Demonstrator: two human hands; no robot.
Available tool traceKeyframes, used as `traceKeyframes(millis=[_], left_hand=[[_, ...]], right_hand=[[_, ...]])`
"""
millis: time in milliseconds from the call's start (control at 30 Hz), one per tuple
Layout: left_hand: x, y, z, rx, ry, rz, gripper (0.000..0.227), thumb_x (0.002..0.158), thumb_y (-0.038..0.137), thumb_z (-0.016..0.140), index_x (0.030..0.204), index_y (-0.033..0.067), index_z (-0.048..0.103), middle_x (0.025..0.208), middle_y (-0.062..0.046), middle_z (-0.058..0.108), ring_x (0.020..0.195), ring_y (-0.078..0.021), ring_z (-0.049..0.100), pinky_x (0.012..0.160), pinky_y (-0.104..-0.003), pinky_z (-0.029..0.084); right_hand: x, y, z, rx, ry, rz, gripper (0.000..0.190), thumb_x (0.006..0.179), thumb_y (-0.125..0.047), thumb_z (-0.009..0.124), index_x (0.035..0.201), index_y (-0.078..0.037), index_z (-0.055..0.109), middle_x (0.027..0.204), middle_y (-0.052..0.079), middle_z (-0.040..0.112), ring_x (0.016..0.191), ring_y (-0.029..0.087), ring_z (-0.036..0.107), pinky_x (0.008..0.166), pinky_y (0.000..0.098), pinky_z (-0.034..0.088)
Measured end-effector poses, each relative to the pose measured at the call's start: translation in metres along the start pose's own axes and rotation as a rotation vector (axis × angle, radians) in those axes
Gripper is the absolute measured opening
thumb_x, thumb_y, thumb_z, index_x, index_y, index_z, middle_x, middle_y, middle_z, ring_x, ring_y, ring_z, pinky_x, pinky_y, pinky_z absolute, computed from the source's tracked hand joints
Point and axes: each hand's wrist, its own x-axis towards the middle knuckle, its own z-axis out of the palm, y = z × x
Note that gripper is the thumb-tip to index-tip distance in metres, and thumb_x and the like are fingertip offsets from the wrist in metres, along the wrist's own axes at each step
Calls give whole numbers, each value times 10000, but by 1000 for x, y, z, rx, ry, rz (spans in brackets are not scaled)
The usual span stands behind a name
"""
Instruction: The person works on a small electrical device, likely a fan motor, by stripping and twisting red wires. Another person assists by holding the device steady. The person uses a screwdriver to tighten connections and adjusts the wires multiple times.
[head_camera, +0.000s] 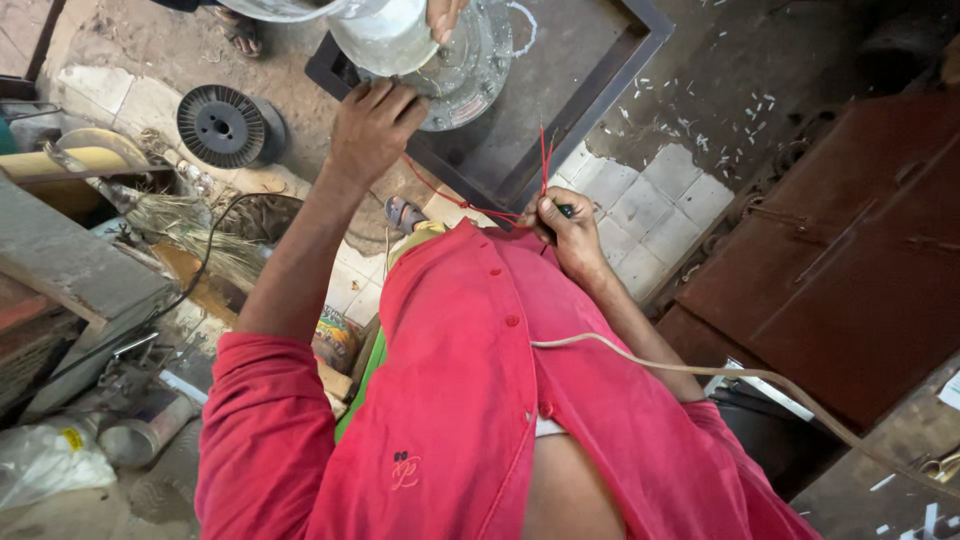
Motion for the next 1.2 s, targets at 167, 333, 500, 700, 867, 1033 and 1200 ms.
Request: traceKeyframes(millis=[167, 333, 500, 700, 867, 1033, 1200], left_hand=[[-1, -2, -3, 18, -22, 32, 142, 933, 179, 714, 1062, 119, 718, 1093, 11, 665, 1026, -160, 640, 847, -341, 536], [-1, -2, -4, 85, -44, 55, 132, 953, 210, 698, 1068, 149, 715, 1076, 28, 657, 1011, -145, 631, 860, -338, 512], [1, -2, -2, 170, -21, 81, 128, 942, 222, 703, 1059, 169, 708, 1067, 34, 651, 1008, -147, 646, 865, -324, 503], [-6, -6, 8, 135, -31, 84, 132, 964, 217, 708, 1079, 153, 708, 1087, 24, 667, 996, -157, 665, 854, -320, 513], [-8, -8, 12, -55, -32, 0, 255, 930, 125, 715, 1182, 91, 722, 1112, -41, 675, 1021, -186, 673, 893, -355, 566], [-5, -12, -1, -460, 160, -317, 409, 768, 35, 674, 1177, 15, 677, 1138, -147, 697, 1073, -251, 683, 937, -385, 601], [15, -27, 0, -890, 115, -596, 346, 911, 38, 779, 1224, -18, 645, 1151, -111, 694, 1011, -212, 679, 863, -327, 541]], right_hand=[[4, 3, 0, -2, 0, 10, 243, 1067, -219, 609, 941, -23, 677, 814, 64, 704, 590, 78, 497, 523, 218, 367], [6, 5, 2, -4, -11, 10, 257, 1078, -215, 605, 923, -24, 680, 792, 52, 677, 601, 77, 478, 541, 224, 369], [8, 4, 3, 25, -33, 5, 254, 1079, -219, 607, 933, -24, 681, 808, 49, 675, 618, 82, 489, 553, 230, 377], [8, 3, 4, 13, -38, 7, 263, 1071, -238, 616, 928, -27, 681, 807, 49, 680, 592, 77, 472, 528, 224, 351], [7, -1, 3, -13, -16, 32, 264, 1061, -244, 621, 921, -27, 678, 793, 52, 685, 587, 79, 484, 518, 222, 350], [9, -1, 0, -44, -18, 31, 273, 1064, -244, 619, 918, -22, 680, 792, 50, 686, 592, 79, 496, 525, 224, 366], [13, 2, 2, -40, -33, 22, 266, 1065, -225, 612, 916, -17, 687, 781, 58, 687, 578, 85, 503, 513, 231, 358]])
